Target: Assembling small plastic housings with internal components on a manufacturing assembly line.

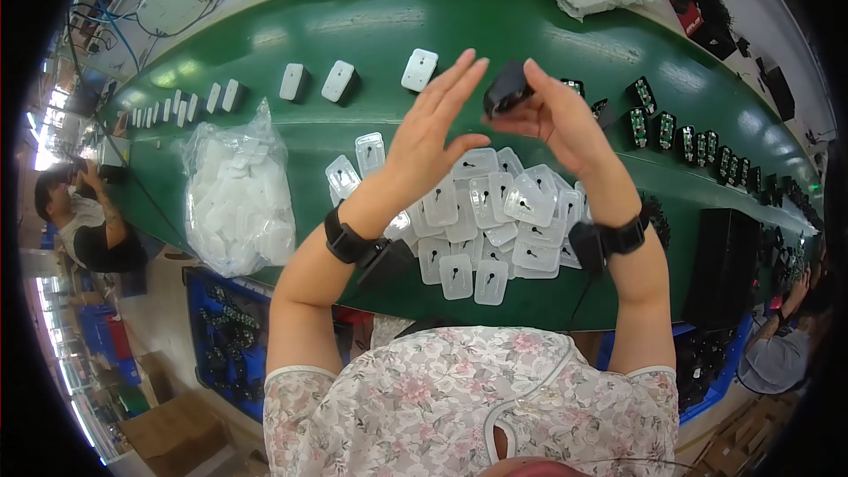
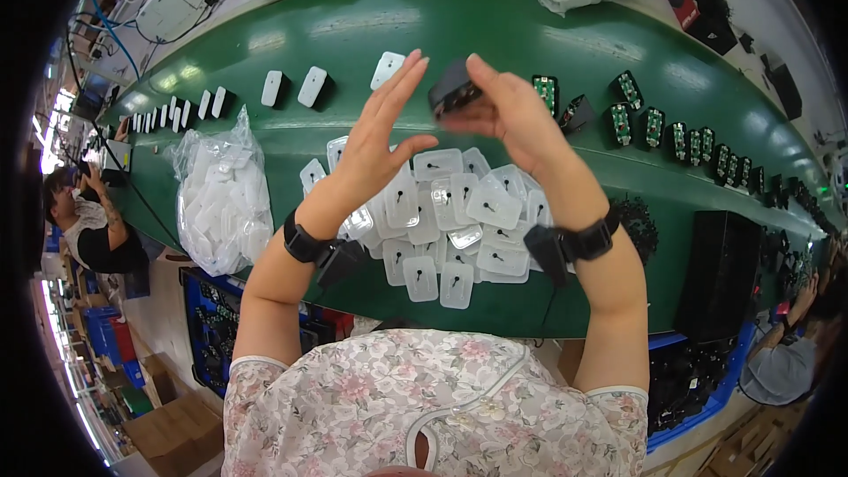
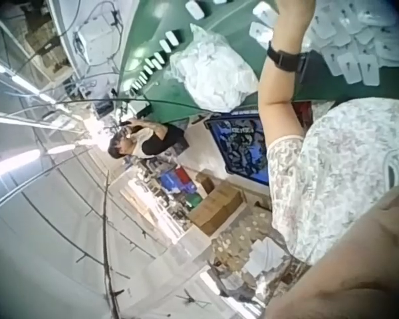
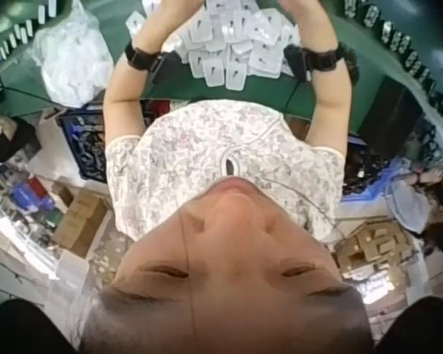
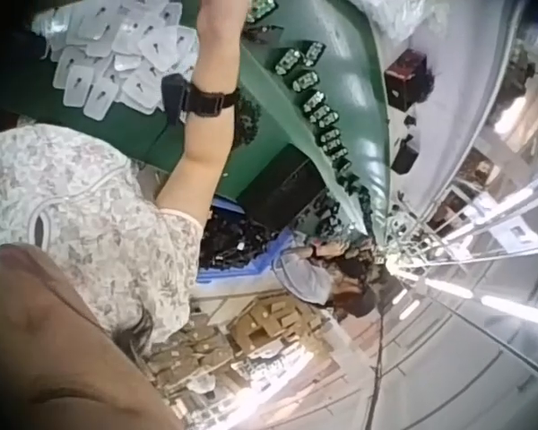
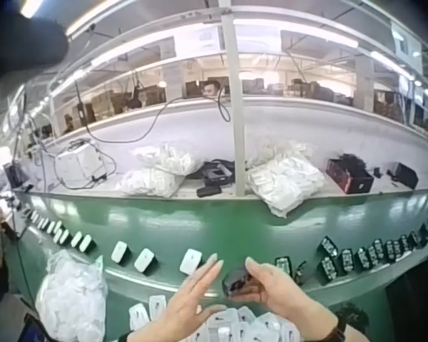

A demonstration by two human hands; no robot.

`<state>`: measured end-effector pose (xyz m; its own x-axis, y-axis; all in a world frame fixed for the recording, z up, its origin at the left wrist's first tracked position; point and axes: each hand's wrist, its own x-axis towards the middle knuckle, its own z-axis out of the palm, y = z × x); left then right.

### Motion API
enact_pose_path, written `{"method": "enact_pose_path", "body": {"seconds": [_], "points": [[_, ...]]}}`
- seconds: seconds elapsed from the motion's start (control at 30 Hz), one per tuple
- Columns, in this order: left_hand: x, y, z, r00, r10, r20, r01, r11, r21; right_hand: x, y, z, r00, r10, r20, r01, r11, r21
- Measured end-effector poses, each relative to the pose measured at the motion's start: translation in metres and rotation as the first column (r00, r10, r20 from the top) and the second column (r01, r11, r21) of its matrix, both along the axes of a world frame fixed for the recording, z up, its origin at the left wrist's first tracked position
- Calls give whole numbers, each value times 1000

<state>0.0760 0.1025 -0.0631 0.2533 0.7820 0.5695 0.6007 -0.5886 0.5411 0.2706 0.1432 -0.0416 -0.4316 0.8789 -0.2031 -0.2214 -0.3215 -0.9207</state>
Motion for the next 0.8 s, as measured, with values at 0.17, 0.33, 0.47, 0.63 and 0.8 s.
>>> {"method": "enact_pose_path", "body": {"seconds": [0.17, 0.33, 0.47, 0.63, 0.8], "points": [[2, -13, 9, 913, -340, 225, 338, 940, 47, -1, -33, 9, 990, 141, 21, -141, 990, -16], [2, -38, 12, 570, -199, 797, 539, 823, -180, -6, -67, 18, 823, -512, 247, 145, 609, 780], [2, -50, 20, 486, -179, 856, 638, 741, -207, -10, -80, 32, 807, -547, 221, -70, 283, 957], [3, -57, 29, 551, -261, 793, 613, 771, -173, -11, -91, 39, 779, -576, 249, -119, 254, 960], [6, -63, 37, 783, -303, 543, 460, 870, -178, -5, -96, 61, 780, -519, 351, -171, 363, 916]]}}
